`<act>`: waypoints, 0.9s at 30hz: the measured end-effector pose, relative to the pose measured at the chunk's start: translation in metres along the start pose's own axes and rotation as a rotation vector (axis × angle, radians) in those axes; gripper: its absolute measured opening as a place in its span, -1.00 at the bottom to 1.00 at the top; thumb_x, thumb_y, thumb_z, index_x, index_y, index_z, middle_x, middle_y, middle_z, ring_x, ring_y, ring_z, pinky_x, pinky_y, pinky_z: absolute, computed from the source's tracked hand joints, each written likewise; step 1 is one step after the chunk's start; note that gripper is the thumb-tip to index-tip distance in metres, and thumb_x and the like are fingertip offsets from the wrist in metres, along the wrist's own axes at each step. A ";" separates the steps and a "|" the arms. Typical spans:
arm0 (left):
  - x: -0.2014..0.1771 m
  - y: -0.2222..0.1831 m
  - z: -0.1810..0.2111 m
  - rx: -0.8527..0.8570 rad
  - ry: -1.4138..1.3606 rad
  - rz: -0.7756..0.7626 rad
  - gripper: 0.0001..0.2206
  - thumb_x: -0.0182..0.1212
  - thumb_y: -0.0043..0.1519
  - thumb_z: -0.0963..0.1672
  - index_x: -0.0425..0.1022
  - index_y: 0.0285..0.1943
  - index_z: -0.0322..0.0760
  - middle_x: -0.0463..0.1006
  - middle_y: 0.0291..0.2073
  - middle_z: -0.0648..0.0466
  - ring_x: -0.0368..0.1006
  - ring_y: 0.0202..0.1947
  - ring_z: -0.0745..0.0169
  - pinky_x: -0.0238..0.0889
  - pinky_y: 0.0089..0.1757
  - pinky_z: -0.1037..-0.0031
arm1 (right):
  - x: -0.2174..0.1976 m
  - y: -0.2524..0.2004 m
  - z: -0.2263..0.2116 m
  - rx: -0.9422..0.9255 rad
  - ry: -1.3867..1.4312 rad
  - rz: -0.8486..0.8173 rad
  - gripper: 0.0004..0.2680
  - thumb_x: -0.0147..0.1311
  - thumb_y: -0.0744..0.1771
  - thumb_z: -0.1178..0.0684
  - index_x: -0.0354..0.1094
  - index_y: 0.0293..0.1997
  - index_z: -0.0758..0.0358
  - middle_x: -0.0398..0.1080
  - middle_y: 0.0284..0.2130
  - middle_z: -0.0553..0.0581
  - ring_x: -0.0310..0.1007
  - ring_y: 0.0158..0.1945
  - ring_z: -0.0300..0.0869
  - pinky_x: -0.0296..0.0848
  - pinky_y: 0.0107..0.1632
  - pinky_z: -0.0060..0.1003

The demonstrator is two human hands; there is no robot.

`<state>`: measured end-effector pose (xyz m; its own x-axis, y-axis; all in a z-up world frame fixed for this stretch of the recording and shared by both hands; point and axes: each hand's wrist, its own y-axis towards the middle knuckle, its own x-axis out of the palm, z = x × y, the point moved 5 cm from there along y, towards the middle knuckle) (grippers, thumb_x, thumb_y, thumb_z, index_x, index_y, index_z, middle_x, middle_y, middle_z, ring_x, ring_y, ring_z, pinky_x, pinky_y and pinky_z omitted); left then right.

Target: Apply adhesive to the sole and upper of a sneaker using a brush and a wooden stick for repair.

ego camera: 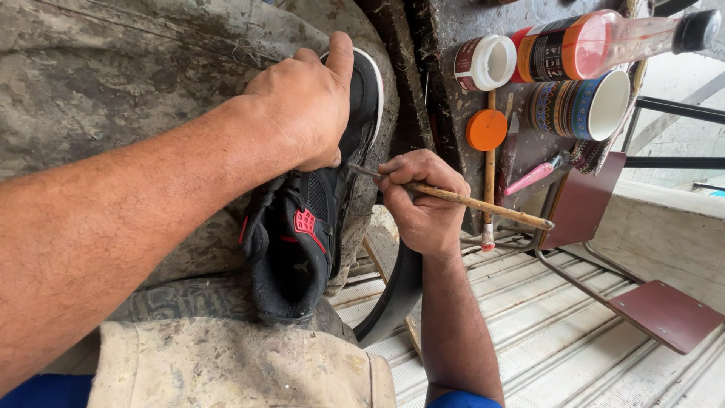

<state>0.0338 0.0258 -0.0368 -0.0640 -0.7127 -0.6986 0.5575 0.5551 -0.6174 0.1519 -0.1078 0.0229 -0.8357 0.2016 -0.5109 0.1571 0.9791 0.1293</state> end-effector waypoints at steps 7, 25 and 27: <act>0.006 0.005 -0.001 0.024 0.029 0.056 0.40 0.70 -0.22 0.14 -0.41 0.63 -0.33 0.34 0.11 -0.36 0.51 -0.01 -0.28 0.48 -0.15 0.03 | -0.001 0.003 0.003 -0.017 0.066 0.074 -0.85 0.15 0.25 0.44 0.39 -0.37 0.29 0.49 -0.34 0.24 0.50 -0.24 -0.11 0.57 -0.10 -0.28; 0.001 0.001 0.001 0.026 0.035 0.016 0.26 0.57 -0.07 -0.01 -0.46 0.65 -0.35 0.30 0.12 -0.39 0.54 -0.08 -0.22 0.52 -0.20 0.11 | -0.002 0.005 0.008 -0.043 0.061 0.151 -0.84 0.20 0.31 0.40 0.36 -0.32 0.24 0.48 -0.26 0.26 0.52 -0.15 -0.12 0.61 -0.05 -0.31; 0.002 0.001 0.000 0.008 -0.006 0.022 0.26 0.60 -0.11 -0.04 -0.43 0.63 -0.33 0.31 0.11 -0.35 0.52 -0.02 -0.25 0.50 -0.15 0.08 | -0.002 0.005 0.007 -0.018 0.046 0.158 -0.83 0.18 0.28 0.43 0.35 -0.38 0.25 0.47 -0.31 0.25 0.51 -0.21 -0.14 0.61 -0.09 -0.32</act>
<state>0.0344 0.0248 -0.0389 -0.0467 -0.7025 -0.7101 0.5657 0.5673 -0.5984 0.1582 -0.1031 0.0191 -0.8248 0.3509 -0.4434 0.2795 0.9347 0.2198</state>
